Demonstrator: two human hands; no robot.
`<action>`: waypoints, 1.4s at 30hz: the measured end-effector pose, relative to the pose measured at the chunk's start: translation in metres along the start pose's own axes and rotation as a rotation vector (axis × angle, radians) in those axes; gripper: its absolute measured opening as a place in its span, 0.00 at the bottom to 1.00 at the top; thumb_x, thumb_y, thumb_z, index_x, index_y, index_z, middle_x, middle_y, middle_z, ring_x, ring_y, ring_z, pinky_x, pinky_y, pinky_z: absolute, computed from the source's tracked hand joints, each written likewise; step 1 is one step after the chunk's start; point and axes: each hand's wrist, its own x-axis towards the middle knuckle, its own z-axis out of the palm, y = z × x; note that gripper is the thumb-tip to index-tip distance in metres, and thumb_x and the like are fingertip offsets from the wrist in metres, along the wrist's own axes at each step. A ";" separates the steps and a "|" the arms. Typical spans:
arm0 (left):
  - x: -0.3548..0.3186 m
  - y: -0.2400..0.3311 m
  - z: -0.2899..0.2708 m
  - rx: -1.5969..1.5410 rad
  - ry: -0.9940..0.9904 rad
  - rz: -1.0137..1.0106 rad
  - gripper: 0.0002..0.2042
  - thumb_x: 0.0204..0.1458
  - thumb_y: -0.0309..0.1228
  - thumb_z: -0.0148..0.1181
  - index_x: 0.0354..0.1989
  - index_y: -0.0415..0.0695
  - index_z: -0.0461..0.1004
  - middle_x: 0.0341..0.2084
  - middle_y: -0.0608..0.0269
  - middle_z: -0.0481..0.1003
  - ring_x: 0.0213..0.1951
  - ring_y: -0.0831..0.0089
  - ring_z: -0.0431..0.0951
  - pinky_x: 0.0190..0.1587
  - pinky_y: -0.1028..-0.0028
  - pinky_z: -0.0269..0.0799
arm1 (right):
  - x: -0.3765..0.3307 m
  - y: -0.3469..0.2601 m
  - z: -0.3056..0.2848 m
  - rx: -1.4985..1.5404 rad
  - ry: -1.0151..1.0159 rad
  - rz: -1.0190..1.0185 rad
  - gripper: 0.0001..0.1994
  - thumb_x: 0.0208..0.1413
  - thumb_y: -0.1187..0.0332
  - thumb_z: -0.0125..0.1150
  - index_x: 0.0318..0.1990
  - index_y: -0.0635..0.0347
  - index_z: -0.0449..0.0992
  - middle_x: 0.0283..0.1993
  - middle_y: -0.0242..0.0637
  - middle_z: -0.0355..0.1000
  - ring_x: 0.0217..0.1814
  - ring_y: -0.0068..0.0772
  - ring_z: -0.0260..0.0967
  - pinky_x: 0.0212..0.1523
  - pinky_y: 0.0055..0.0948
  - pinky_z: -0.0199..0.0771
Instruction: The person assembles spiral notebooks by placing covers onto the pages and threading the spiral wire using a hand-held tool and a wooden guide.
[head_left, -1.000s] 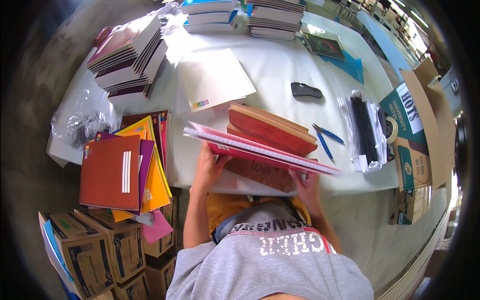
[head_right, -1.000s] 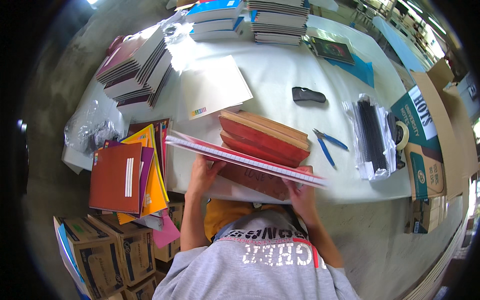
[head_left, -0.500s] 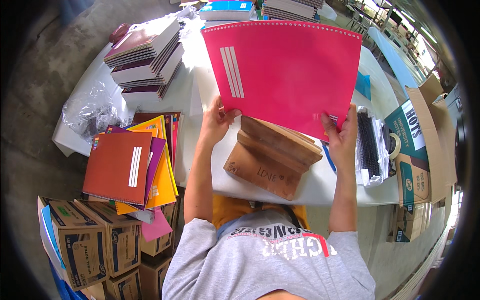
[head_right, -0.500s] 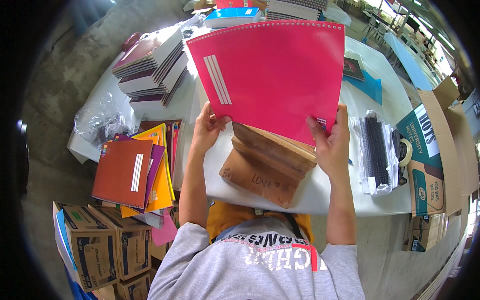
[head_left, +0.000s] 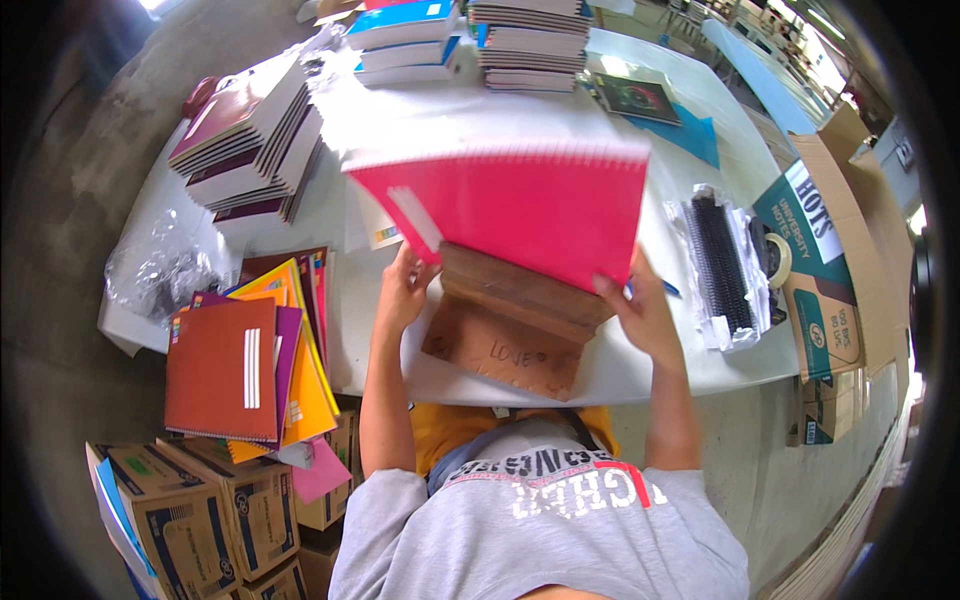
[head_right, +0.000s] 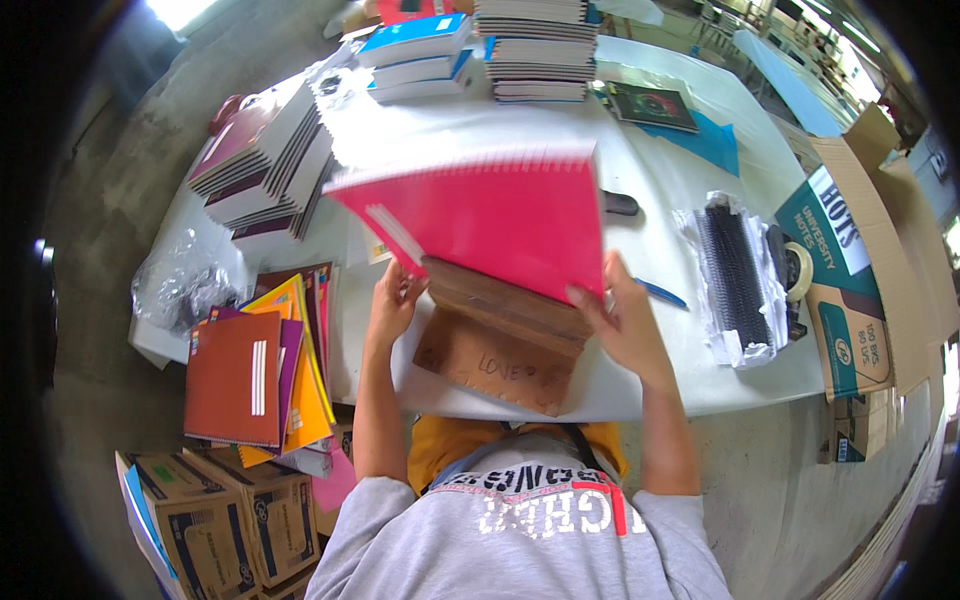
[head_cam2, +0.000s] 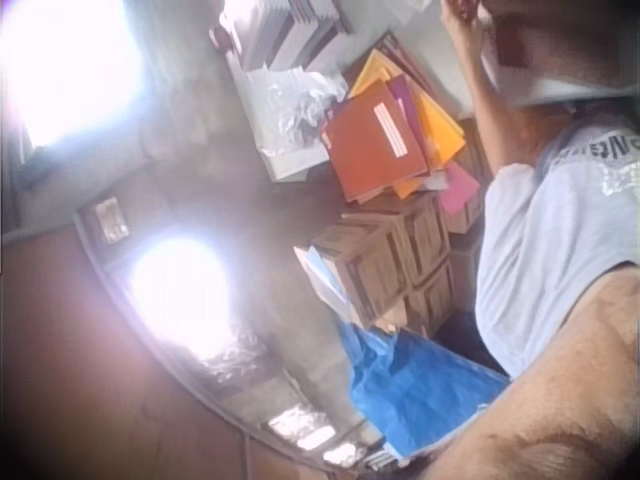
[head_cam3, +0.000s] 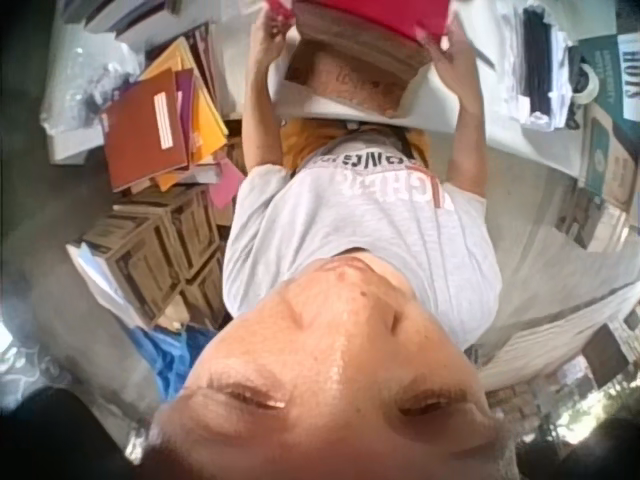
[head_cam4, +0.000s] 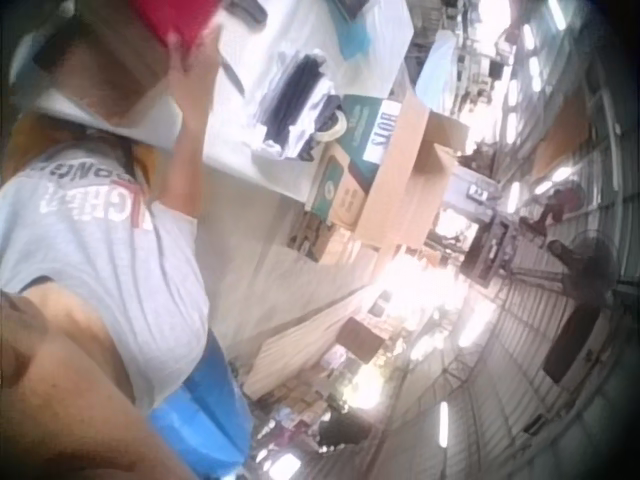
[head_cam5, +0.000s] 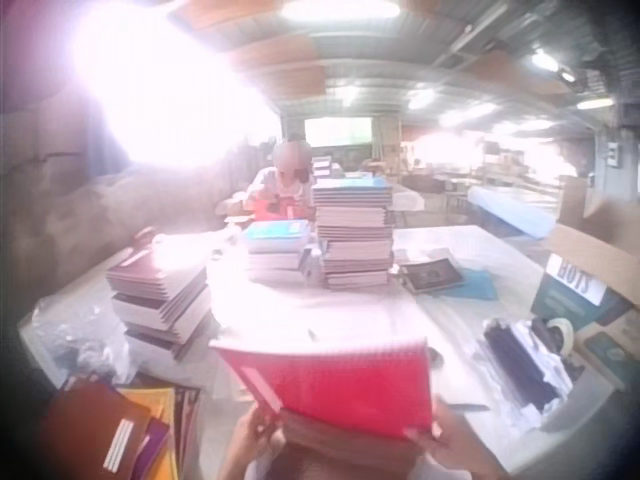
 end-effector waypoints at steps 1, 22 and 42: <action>-0.007 0.008 0.011 -0.017 0.039 -0.026 0.14 0.51 0.19 0.54 0.47 0.39 0.67 0.29 0.60 0.75 0.28 0.73 0.72 0.33 0.74 0.69 | -0.008 0.008 -0.007 -0.002 -0.092 0.005 0.21 0.55 0.69 0.58 0.53 0.64 0.60 0.47 0.40 0.71 0.53 0.29 0.67 0.52 0.28 0.63; -0.016 0.198 0.144 0.734 0.044 0.521 0.34 0.39 0.49 0.65 0.54 0.44 0.64 0.46 0.58 0.66 0.57 0.53 0.60 0.64 0.48 0.33 | 0.068 0.107 -0.143 -0.767 0.299 0.351 0.25 0.55 0.62 0.50 0.60 0.53 0.55 0.47 0.55 0.69 0.50 0.56 0.66 0.48 0.47 0.65; 0.001 0.189 0.154 0.747 0.086 0.654 0.19 0.40 0.45 0.62 0.37 0.46 0.71 0.28 0.63 0.63 0.37 0.65 0.66 0.55 0.59 0.53 | 0.011 -0.041 -0.092 -0.308 0.008 -0.234 0.11 0.46 0.76 0.62 0.38 0.53 0.80 0.32 0.34 0.70 0.31 0.29 0.66 0.36 0.24 0.66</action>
